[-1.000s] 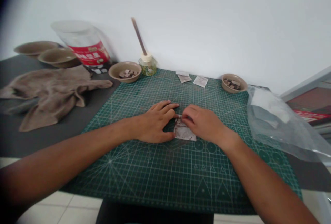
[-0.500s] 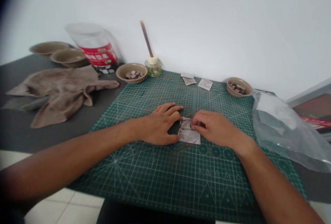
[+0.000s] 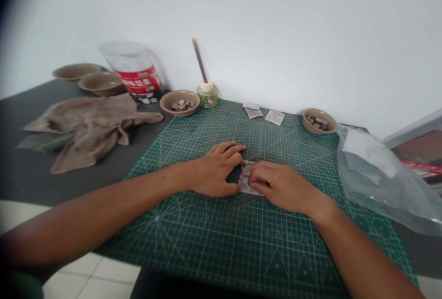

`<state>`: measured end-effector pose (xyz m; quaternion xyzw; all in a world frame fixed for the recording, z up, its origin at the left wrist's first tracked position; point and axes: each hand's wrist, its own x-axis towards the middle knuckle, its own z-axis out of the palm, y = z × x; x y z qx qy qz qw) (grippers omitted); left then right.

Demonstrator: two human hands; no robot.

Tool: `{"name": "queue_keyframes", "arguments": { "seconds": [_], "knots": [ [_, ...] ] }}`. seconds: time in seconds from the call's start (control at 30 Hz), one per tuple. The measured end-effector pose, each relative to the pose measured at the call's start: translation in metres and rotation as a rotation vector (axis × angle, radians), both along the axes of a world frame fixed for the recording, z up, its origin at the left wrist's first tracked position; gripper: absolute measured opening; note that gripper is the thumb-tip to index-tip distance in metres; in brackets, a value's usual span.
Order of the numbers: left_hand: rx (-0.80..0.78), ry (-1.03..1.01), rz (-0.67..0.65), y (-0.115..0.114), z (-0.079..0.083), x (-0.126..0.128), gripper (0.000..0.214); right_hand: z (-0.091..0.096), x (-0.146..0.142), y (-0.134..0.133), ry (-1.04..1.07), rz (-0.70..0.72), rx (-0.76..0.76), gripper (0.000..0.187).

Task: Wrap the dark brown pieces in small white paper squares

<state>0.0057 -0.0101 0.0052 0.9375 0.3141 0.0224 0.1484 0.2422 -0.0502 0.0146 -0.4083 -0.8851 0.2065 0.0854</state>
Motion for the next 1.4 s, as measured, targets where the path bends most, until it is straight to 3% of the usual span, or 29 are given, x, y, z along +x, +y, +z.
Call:
{"name": "queue_keyframes", "arguments": {
  "seconds": [0.2,0.33,0.4,0.57,0.77,0.9,0.97,1.17,1.3,1.4],
  "knots": [
    [0.043,-0.018,0.008,0.001,-0.003,0.000,0.063,0.001,-0.001,0.007,-0.073,-0.204,0.124,0.008],
    [0.019,-0.002,0.000,0.000,-0.002,0.000,0.065,0.008,0.005,0.001,-0.067,-0.052,-0.041,0.011],
    [0.012,0.002,-0.002,0.000,-0.002,0.000,0.066,0.007,0.001,-0.004,-0.038,-0.017,-0.051,0.013],
    [0.028,0.003,0.019,0.000,-0.003,0.000,0.064,0.008,0.002,0.004,-0.094,-0.212,0.100,0.008],
    [-0.001,0.012,0.008,-0.001,-0.001,0.000,0.065,0.009,0.004,-0.004,-0.044,0.020,-0.049,0.014],
    [0.028,-0.002,0.031,-0.001,-0.003,0.001,0.064,0.002,0.000,0.002,-0.054,-0.146,0.117,0.016],
    [0.030,0.006,0.032,-0.001,-0.003,0.001,0.064,0.004,0.007,0.007,-0.089,-0.199,0.119,0.013],
    [0.001,0.017,0.017,0.000,-0.002,0.002,0.064,0.010,0.003,-0.006,-0.029,0.059,-0.062,0.012],
    [0.019,0.005,0.026,0.000,-0.003,0.001,0.065,0.006,-0.003,-0.001,-0.046,-0.093,0.075,0.014],
    [0.020,0.005,0.026,0.000,-0.003,0.000,0.065,0.008,0.007,0.007,-0.079,-0.123,0.044,0.013]
  ]
}}
